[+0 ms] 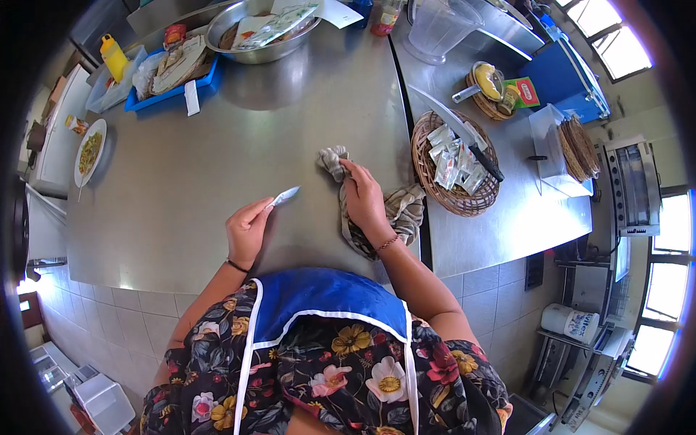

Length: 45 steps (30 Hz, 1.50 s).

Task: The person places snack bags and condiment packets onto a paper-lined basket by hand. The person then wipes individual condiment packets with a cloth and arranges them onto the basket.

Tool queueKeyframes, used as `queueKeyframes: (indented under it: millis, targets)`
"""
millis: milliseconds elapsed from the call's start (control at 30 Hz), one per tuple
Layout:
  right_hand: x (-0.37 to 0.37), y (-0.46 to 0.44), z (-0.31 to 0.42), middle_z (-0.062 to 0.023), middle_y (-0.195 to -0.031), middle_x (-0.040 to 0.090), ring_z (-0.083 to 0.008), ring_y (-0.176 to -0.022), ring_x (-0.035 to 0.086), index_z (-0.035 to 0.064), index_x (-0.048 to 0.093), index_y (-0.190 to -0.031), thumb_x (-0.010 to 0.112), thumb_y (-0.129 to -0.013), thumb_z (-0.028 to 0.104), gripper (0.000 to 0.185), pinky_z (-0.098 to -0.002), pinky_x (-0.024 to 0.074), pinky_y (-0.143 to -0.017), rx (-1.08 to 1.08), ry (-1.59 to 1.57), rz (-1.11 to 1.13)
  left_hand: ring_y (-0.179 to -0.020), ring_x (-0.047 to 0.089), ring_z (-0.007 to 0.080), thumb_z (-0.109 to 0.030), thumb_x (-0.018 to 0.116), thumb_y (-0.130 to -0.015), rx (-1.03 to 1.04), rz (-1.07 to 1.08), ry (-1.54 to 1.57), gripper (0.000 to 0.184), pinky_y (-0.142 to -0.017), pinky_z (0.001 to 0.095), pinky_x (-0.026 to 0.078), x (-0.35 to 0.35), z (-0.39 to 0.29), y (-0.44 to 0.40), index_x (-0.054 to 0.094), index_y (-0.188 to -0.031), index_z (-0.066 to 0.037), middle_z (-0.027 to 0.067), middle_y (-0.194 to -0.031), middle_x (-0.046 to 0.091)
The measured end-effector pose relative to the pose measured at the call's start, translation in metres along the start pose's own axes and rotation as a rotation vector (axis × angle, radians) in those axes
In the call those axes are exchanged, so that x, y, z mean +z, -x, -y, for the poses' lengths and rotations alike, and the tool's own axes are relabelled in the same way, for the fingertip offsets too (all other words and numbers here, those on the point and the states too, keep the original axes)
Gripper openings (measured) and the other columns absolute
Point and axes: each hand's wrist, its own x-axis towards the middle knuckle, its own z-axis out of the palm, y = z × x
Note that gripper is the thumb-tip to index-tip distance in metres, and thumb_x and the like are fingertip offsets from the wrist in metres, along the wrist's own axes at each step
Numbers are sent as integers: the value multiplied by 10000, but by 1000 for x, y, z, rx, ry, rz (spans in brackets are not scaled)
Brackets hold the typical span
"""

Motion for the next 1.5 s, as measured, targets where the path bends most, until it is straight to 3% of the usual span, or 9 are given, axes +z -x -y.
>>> queueKeyframes:
  millis: [100,167,333,800,967,1100,1133,1233,1500]
  targets:
    - [6,7,6,-201,-1114,628,-374,-1017,602,40,567,-1249,532,-874,18,377,-398,466,-935,62,-136,-15,-883,662,250,-10,668,-783,393,42,-217,182,-832,393,520,-7,0,-7,741,-933,-81,89,-947,702]
    - [21,14,3,-185,-1250,600,-341,-1185,565,82,553,-1299,536,-856,3,451,-475,383,-1073,-327,118,-1,-939,634,267,-16,663,-727,472,143,-328,201,-914,433,489,-11,1,-3,739,-891,-102,71,-979,692]
    - [39,42,25,-60,-1371,549,-272,-1341,445,137,571,-1309,552,-841,81,472,-538,252,-1140,-502,370,430,-935,622,235,-32,661,-702,416,265,-359,194,-957,444,475,-11,15,5,722,-871,-107,40,-949,676]
    - [17,43,12,-65,-1428,504,-296,-1380,395,95,570,-1310,507,-853,75,461,-501,256,-1147,-326,501,353,-833,654,240,-15,667,-781,419,106,-270,135,-871,427,523,-8,11,8,718,-878,-93,43,-897,692]
    - [8,34,6,-108,-1412,514,-347,-1358,413,63,582,-1282,515,-875,54,413,-519,300,-1120,-208,301,106,-786,670,205,-4,638,-850,-55,-23,-3,118,-732,323,540,-18,2,12,706,-934,-52,81,-824,694]
    - [39,46,50,-109,-1416,507,-333,-1357,416,96,564,-1306,533,-874,53,436,-522,308,-1112,-619,289,282,-820,643,93,-6,610,-897,-579,91,483,182,-769,268,545,-13,20,13,643,-1074,20,64,-969,693]
    - [41,49,50,-99,-1419,505,-325,-1361,412,106,561,-1313,534,-876,68,440,-522,303,-1115,-596,323,323,-807,657,135,-17,604,-905,-440,-27,711,201,-743,289,564,-4,18,16,593,-1099,36,86,-972,678]
    - [51,50,45,-74,-1431,497,-307,-1371,400,132,549,-1336,535,-882,111,454,-523,288,-1124,-482,431,383,-803,664,157,-18,593,-912,-733,81,822,132,-743,300,582,-24,20,14,593,-1041,10,98,-954,672]
    - [29,23,59,-54,-1368,548,-299,-1296,481,177,640,-1225,646,-866,316,385,-563,317,-1087,-230,406,318,-803,667,148,-17,575,-919,-654,-82,813,100,-718,264,591,-108,43,0,593,-1015,5,97,-972,668]
